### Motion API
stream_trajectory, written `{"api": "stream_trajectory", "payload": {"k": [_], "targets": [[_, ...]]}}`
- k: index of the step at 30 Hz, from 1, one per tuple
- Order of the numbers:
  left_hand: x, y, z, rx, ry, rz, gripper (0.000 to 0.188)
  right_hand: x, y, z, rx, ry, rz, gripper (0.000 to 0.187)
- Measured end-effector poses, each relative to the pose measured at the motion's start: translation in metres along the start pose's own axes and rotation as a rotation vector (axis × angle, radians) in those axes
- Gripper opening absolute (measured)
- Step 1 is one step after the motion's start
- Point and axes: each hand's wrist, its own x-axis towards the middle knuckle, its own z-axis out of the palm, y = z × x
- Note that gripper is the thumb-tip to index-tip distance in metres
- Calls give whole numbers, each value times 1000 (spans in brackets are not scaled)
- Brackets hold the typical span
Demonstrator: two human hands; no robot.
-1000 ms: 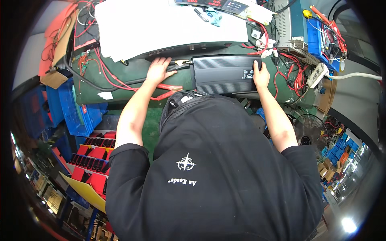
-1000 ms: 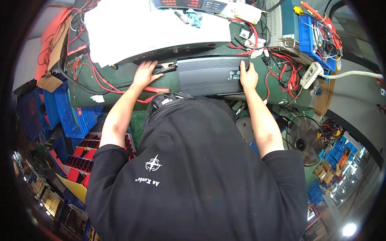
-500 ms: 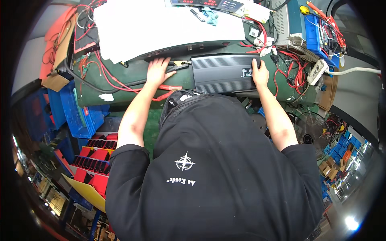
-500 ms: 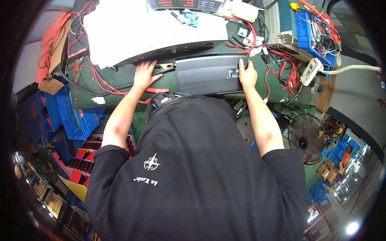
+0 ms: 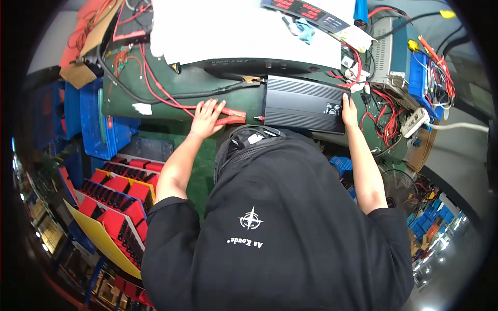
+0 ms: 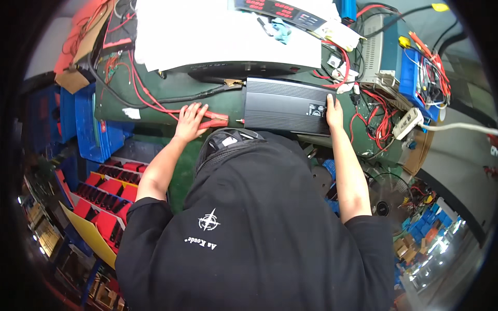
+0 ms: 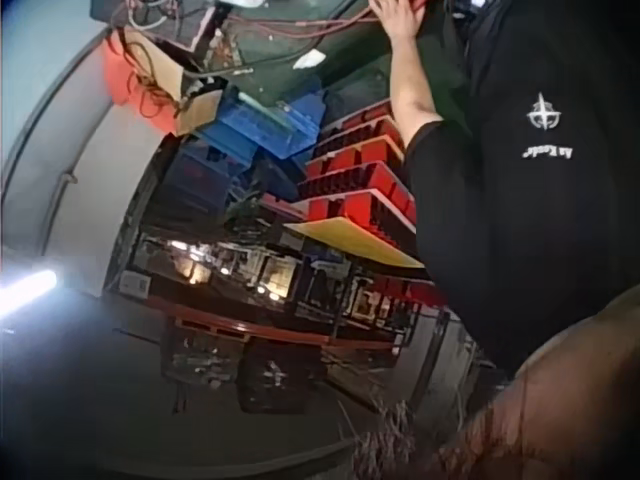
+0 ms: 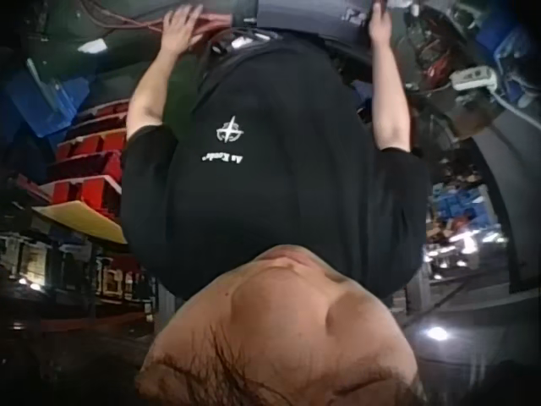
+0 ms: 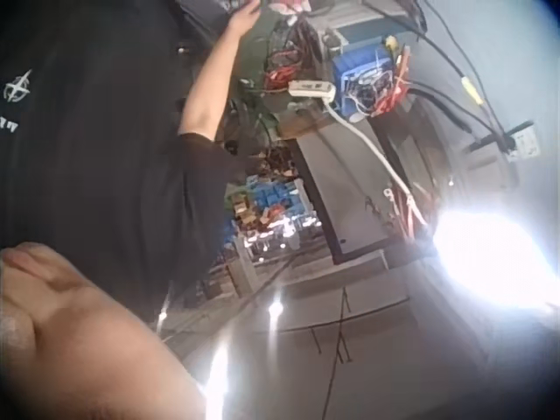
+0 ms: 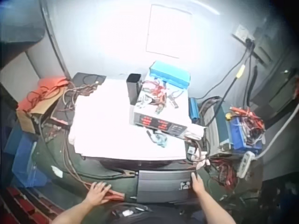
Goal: Connecting alligator clips to a power inverter to test its functionality at a workstation.
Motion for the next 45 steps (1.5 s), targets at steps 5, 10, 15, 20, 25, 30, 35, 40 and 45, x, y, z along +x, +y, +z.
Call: {"api": "stream_trajectory", "payload": {"k": [5,10,15,20,25,30,35,40,45], "targets": [[1,-9,-11,-147,75,-16,99,-7,3,7,157,-28,69,71],[1,-11,-13,-157,30,23,97,-18,-13,26,232,-87,114,72],[7,-11,-21,-116,-4,13,97,-19,-15,28,203,-44,95,72],[6,-5,-22,-72,-8,0,90,-20,-13,27,106,-50,88,71],[8,-9,-25,-94,-24,46,83,-18,-6,30,117,-21,34,70],[10,-8,-26,-66,-3,67,82,-18,-4,33,47,11,31,72],[16,-6,-27,-77,-15,76,80,-15,-2,34,32,24,-1,70],[19,-4,-27,-80,-6,94,80,-14,1,36,29,34,-17,67],[17,-2,-27,-87,-23,75,82,-13,1,38,-25,62,-51,66]]}}
